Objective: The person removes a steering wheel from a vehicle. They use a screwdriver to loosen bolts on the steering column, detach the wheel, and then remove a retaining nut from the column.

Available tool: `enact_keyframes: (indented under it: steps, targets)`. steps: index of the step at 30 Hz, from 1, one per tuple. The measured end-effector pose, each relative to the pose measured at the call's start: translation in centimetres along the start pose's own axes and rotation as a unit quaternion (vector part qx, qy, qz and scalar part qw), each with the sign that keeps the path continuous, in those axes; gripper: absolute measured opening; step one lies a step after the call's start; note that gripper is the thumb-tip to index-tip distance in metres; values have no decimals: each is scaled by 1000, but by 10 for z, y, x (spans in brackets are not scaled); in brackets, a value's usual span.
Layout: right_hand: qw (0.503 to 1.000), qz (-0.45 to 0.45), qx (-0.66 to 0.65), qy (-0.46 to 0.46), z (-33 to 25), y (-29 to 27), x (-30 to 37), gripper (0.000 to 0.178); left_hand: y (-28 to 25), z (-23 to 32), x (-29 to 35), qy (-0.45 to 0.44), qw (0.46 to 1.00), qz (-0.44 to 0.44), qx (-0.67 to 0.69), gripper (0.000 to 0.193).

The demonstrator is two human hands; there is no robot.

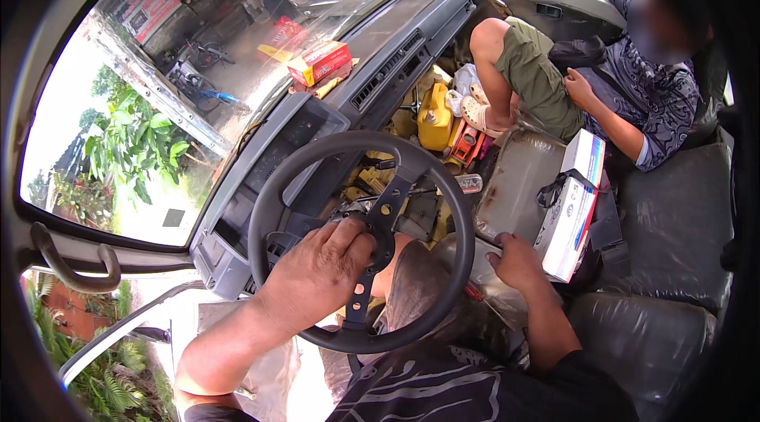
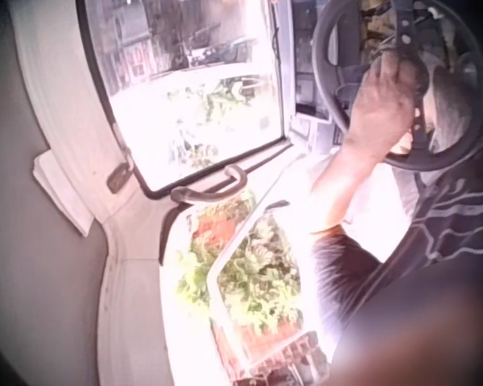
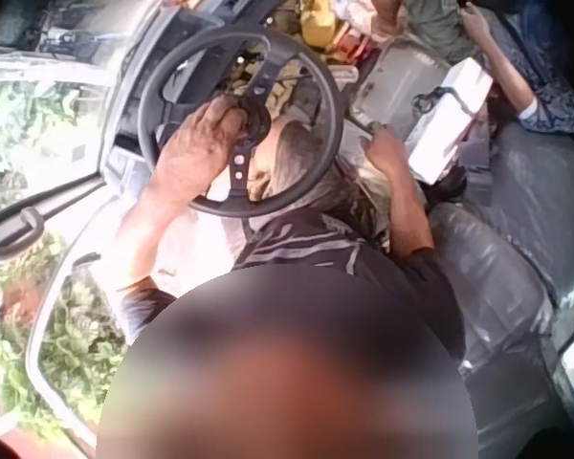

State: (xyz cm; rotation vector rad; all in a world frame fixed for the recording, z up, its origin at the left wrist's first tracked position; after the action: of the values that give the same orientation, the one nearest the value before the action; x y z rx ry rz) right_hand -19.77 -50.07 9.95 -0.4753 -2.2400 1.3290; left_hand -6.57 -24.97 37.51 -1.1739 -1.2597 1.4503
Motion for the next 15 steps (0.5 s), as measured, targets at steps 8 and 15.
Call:
enact_keyframes:
  steps: [8,15]
  targets:
    - [924,217,-220,-225,-102,-169,32,37,-22,-36,17,-153,974,87,142,23]
    - [900,57,-151,-405,-244,-111,50,71,-13,-46,26,-208,962,105,144,23]
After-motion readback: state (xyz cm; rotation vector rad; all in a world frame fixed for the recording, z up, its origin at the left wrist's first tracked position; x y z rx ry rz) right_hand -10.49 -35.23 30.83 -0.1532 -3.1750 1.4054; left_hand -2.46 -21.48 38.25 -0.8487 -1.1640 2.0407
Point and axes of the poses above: each hand's wrist, its own x-axis away from the middle knuckle, its own y-axis out of the palm, z = x × y, the point moved 8 cm from there along -x, towards the middle knuckle, and after that the axes turned 5 degrees about x, right-handed, at the moved point
